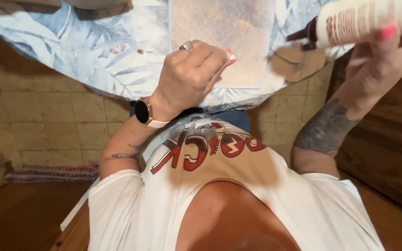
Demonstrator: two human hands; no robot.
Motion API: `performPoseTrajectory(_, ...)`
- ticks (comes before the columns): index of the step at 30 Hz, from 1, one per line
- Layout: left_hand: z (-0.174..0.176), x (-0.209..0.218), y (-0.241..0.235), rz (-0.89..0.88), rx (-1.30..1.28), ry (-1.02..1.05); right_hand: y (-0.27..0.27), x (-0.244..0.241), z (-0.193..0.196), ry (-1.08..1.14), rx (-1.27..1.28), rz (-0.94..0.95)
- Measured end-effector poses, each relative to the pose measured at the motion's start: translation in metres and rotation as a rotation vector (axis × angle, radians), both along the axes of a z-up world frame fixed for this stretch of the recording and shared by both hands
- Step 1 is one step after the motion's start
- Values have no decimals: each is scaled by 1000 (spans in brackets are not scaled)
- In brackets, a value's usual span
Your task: Decorating a cylindrical container by gluing small flower cutouts onto its surface
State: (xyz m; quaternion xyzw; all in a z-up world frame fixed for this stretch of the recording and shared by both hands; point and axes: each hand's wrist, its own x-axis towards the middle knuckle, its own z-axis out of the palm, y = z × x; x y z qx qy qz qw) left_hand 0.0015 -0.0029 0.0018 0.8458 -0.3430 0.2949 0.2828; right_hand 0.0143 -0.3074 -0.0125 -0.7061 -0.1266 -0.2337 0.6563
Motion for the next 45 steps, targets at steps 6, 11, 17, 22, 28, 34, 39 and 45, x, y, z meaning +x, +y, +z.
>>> performPoseTrajectory(6,2,1,-9,37,56,-110,61,-25,12,-5,347,201)
performPoseTrajectory(11,3,0,-12,56,83,-153,59,-27,7,87,469,306)
performPoseTrajectory(17,2,-4,-15,88,126,-193,65,-31,7,94,472,297)
performPoseTrajectory(22,2,-6,-16,107,156,-211,65,-32,6,97,478,315)
performPoseTrajectory(28,3,-7,-16,102,144,-215,67,-32,9,68,451,312)
performPoseTrajectory(34,4,-8,-15,85,127,-192,63,-34,3,46,446,294)
performPoseTrajectory(39,3,-9,-16,64,106,-183,61,-36,1,48,448,278)
performPoseTrajectory(45,3,-11,-16,85,120,-196,70,-37,8,-50,366,235)
